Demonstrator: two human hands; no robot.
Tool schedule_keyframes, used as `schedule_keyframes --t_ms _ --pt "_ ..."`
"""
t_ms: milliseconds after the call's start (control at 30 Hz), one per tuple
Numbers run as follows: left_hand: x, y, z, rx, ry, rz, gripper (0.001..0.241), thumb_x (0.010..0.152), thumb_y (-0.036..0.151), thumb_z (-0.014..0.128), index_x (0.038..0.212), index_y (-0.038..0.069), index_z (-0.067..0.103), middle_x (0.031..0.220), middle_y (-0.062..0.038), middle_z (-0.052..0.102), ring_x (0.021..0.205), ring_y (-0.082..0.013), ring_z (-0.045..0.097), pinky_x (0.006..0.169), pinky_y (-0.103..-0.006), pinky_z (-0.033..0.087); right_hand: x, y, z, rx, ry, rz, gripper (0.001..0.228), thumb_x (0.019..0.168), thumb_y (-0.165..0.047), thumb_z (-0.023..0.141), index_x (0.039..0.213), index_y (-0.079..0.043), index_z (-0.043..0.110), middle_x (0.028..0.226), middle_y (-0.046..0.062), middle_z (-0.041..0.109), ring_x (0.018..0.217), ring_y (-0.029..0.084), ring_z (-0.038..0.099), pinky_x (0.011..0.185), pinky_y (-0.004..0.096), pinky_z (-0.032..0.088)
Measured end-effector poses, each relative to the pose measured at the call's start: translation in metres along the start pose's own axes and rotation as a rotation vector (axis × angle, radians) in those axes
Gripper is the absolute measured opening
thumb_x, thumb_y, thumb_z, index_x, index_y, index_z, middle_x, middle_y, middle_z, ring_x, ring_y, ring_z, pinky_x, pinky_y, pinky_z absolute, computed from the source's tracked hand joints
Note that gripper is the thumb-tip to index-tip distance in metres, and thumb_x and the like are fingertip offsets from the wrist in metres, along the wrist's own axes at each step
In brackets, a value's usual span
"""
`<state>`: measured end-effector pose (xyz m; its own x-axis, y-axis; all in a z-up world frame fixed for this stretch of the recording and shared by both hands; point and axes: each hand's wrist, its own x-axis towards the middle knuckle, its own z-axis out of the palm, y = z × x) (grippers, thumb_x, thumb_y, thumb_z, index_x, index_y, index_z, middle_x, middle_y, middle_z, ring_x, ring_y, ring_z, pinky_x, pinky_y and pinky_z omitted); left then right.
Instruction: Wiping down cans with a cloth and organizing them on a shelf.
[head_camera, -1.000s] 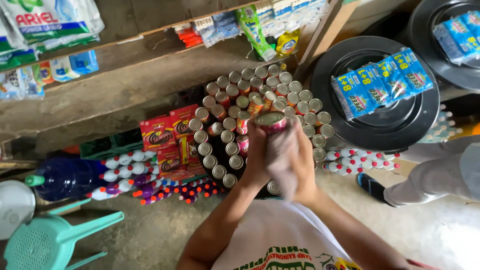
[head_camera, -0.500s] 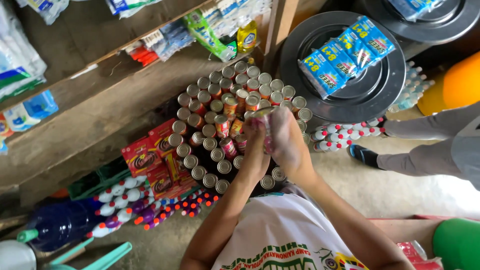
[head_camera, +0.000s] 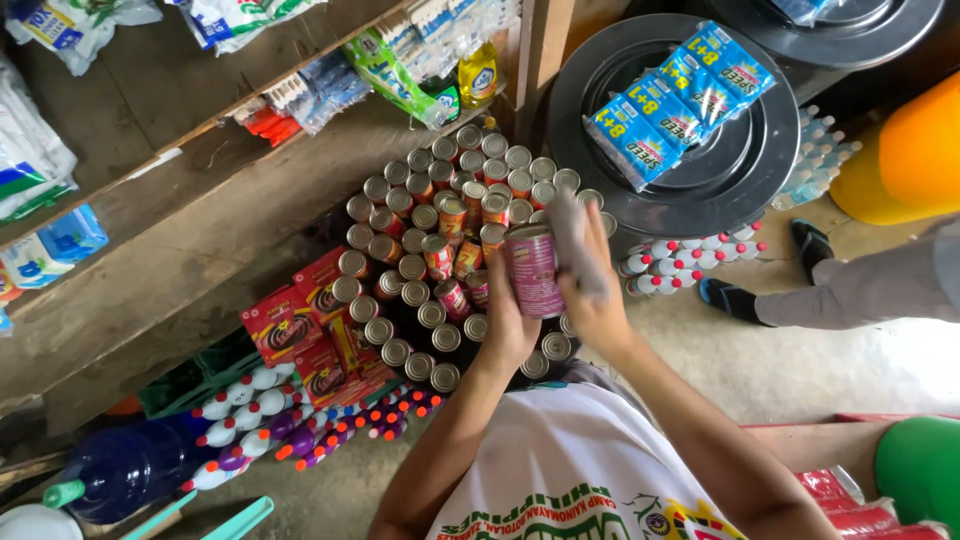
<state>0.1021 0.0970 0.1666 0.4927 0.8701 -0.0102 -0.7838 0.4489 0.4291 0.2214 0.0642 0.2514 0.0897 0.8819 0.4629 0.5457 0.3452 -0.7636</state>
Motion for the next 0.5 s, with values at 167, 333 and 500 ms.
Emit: schedule_keyframes --t_ms 167,333,500 --pt "-0.002 0.023 0.022 -0.060 0.104 -0.230 0.070 0.099 0.060 0.033 0.144 0.010 0.051 0.141 -0.003 0.063 0.128 -0.0166 0.061 0.110 -0.0342 0.047 -0.041 0.008 0.016 -0.086 -0.011 -0.362 0.075 0.092 -0.024 0.071 0.158 -0.019 0.037 0.166 0.020 0.031 0.154 0.055 0.028 0.129 0.065 0.023" --pt "-0.002 0.019 0.005 0.054 0.081 -0.169 0.065 0.104 0.056 0.039 0.150 0.011 0.046 0.146 -0.002 0.056 0.133 -0.0160 0.054 0.115 -0.0376 0.040 -0.021 0.022 0.010 -0.165 -0.003 -0.462 0.079 0.085 -0.034 0.080 0.155 -0.026 0.044 0.164 0.020 0.034 0.149 0.057 0.029 0.123 0.064 0.029" --pt "0.001 0.021 0.014 0.031 -0.005 -0.069 0.068 0.107 0.061 0.037 0.152 0.010 0.042 0.144 -0.008 0.055 0.133 -0.0208 0.052 0.113 -0.0435 0.039 -0.012 0.049 0.021 0.346 -0.021 0.131 0.075 0.100 -0.033 0.063 0.160 0.001 0.033 0.168 0.023 0.035 0.156 0.044 0.033 0.128 0.048 0.030"
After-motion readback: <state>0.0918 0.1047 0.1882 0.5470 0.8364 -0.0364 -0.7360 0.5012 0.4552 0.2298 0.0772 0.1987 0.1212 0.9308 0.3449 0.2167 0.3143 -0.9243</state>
